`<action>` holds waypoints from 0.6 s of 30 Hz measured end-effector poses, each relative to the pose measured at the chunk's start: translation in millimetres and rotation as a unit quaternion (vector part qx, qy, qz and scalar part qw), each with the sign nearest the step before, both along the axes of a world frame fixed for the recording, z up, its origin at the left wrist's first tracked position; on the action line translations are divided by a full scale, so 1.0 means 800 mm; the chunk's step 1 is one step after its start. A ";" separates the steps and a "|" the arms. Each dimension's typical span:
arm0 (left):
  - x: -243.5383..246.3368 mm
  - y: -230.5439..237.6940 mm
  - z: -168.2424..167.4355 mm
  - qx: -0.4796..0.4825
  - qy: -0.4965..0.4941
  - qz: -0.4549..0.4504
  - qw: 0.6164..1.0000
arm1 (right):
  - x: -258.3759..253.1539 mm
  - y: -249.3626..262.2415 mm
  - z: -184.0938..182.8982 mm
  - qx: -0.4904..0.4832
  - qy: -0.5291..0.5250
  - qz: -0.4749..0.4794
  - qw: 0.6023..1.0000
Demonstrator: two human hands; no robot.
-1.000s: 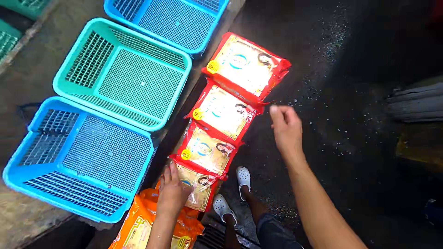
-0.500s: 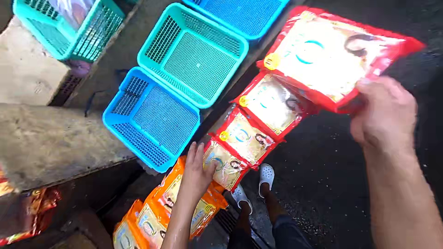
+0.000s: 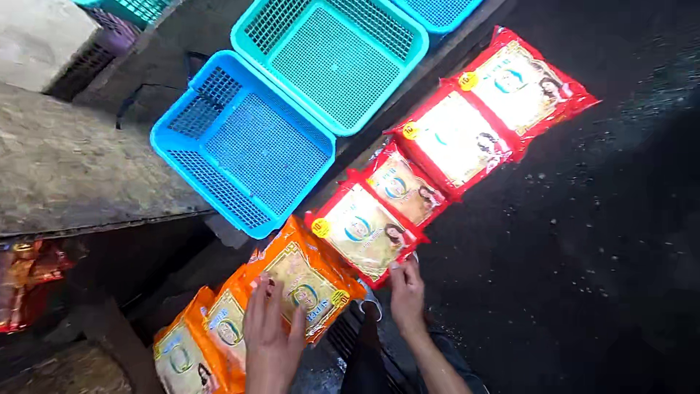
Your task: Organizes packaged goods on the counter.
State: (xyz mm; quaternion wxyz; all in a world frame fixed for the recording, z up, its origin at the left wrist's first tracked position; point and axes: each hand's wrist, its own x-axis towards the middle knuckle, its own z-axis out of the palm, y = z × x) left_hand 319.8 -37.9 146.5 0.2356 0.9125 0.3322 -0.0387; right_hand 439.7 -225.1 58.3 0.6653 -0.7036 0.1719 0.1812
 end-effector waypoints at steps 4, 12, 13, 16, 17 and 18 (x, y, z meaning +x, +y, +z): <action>-0.016 -0.022 -0.044 0.005 -0.012 -0.025 1.000 | -0.006 0.002 0.000 -0.007 -0.036 0.038 0.999; -0.017 -0.024 -0.052 -0.010 -0.033 -0.014 0.999 | -0.007 -0.013 0.004 -0.066 0.008 0.132 0.989; -0.017 -0.024 -0.052 -0.014 -0.034 -0.011 0.999 | -0.006 -0.022 0.007 -0.070 0.021 0.146 0.987; -0.020 -0.023 -0.052 -0.020 -0.046 -0.005 0.999 | -0.004 -0.049 0.021 -0.115 0.002 0.166 0.979; -0.022 -0.023 -0.053 -0.024 -0.056 0.001 0.998 | -0.001 -0.057 0.027 -0.133 -0.030 0.176 0.975; -0.024 -0.024 -0.053 -0.029 -0.069 0.010 0.997 | 0.004 -0.063 0.036 -0.145 -0.068 0.189 0.969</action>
